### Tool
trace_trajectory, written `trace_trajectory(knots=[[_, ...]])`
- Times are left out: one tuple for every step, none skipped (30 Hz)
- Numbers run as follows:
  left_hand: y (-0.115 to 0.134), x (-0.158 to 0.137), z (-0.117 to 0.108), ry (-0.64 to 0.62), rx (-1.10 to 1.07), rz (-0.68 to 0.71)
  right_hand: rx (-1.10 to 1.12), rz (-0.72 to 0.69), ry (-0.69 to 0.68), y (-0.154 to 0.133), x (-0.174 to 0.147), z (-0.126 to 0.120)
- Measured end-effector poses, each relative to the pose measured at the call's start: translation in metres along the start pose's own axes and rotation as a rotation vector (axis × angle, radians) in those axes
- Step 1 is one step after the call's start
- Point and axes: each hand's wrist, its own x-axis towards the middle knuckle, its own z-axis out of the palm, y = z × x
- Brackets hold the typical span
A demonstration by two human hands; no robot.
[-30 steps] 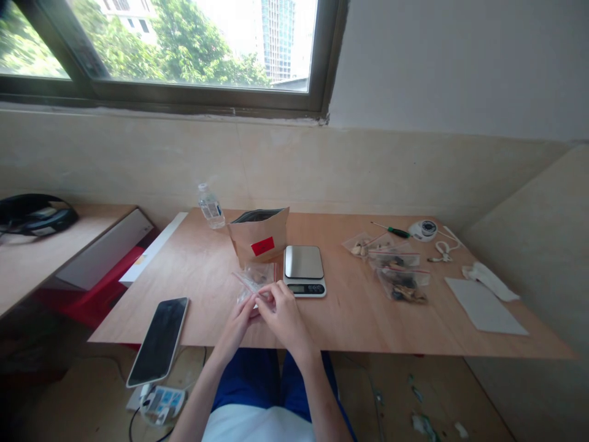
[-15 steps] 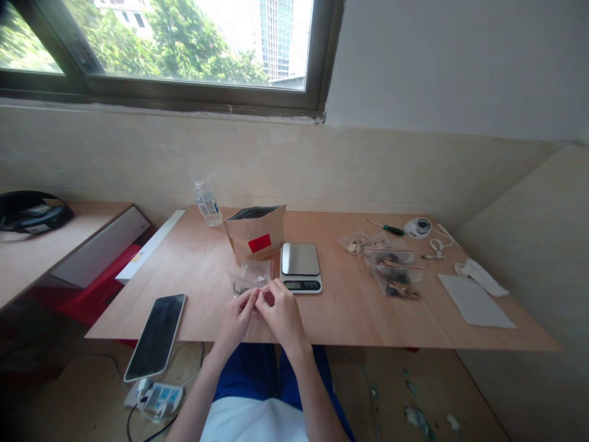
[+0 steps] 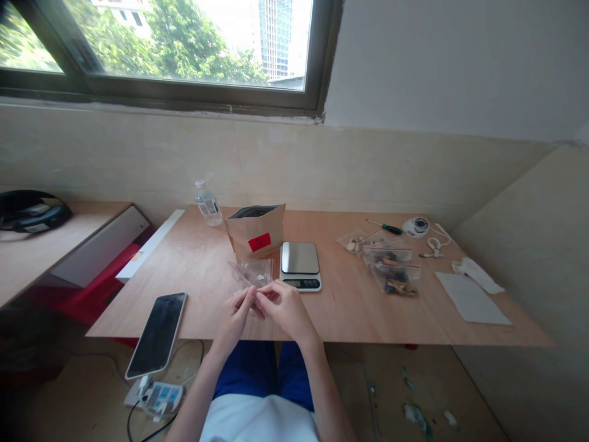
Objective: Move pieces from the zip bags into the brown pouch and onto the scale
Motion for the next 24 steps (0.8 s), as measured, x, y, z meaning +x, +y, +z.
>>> trace_trajectory(knots=[[-0.001,0.0,0.0,-0.01,-0.007,-0.005,0.002,0.004,-0.013,0.0,0.0,0.0],[-0.003,0.0,-0.001,-0.02,-0.014,-0.008,0.002,0.007,-0.023,0.0,-0.001,-0.001],[-0.004,-0.001,-0.001,-0.029,-0.018,-0.01,-0.002,0.009,-0.031,0.0,-0.001,-0.001],[-0.005,-0.001,-0.001,-0.036,-0.015,-0.008,-0.009,0.01,-0.033,0.0,-0.001,0.0],[-0.006,-0.002,-0.001,-0.039,-0.004,-0.003,-0.019,0.013,-0.029,-0.001,-0.001,0.0],[-0.007,-0.002,0.0,-0.036,0.015,0.004,-0.028,0.016,-0.018,-0.001,-0.001,0.001],[-0.007,-0.003,0.001,-0.025,0.041,0.012,-0.034,0.02,-0.002,-0.002,-0.001,0.003],[-0.007,-0.004,0.002,-0.007,0.071,0.018,-0.037,0.027,0.022,-0.003,-0.001,0.005],[-0.007,-0.005,0.004,0.016,0.1,0.023,-0.037,0.036,0.051,-0.003,-0.001,0.007],[-0.006,-0.005,0.006,0.039,0.124,0.027,-0.033,0.048,0.082,-0.003,-0.001,0.01],[-0.004,-0.006,0.007,0.057,0.145,0.028,-0.023,0.061,0.107,-0.002,-0.001,0.012],[-0.002,-0.006,0.008,0.067,0.162,0.029,-0.01,0.074,0.125,0.0,0.0,0.014],[0.0,-0.006,0.009,0.068,0.172,0.034,-0.002,0.082,0.143,0.002,0.001,0.015],[0.002,-0.007,0.008,0.064,0.174,0.042,-0.003,0.088,0.177,0.006,0.003,0.015],[0.004,-0.008,0.007,0.057,0.172,0.05,-0.015,0.097,0.241,0.01,0.005,0.012],[0.006,-0.009,0.006,0.051,0.168,0.055,-0.031,0.113,0.336,0.015,0.007,0.008],[0.007,-0.011,0.004,0.043,0.165,0.057,-0.038,0.136,0.442,0.019,0.009,0.002],[0.007,-0.014,0.003,0.03,0.161,0.054,-0.027,0.16,0.536,0.021,0.012,-0.005],[0.005,-0.016,0.002,0.013,0.15,0.05,0.006,0.179,0.598,0.022,0.013,-0.012],[0.003,-0.018,0.002,-0.004,0.125,0.047,0.054,0.186,0.618,0.021,0.015,-0.019],[-0.002,-0.019,0.002,-0.014,0.076,0.046,0.107,0.179,0.607,0.018,0.015,-0.024],[-0.007,-0.018,0.004,-0.005,0.001,0.045,0.155,0.165,0.589,0.014,0.015,-0.028],[-0.013,-0.017,0.007,0.026,-0.092,0.042,0.198,0.15,0.579,0.009,0.015,-0.03],[-0.02,-0.014,0.011,0.077,-0.192,0.028,0.239,0.141,0.579,0.005,0.015,-0.03]])
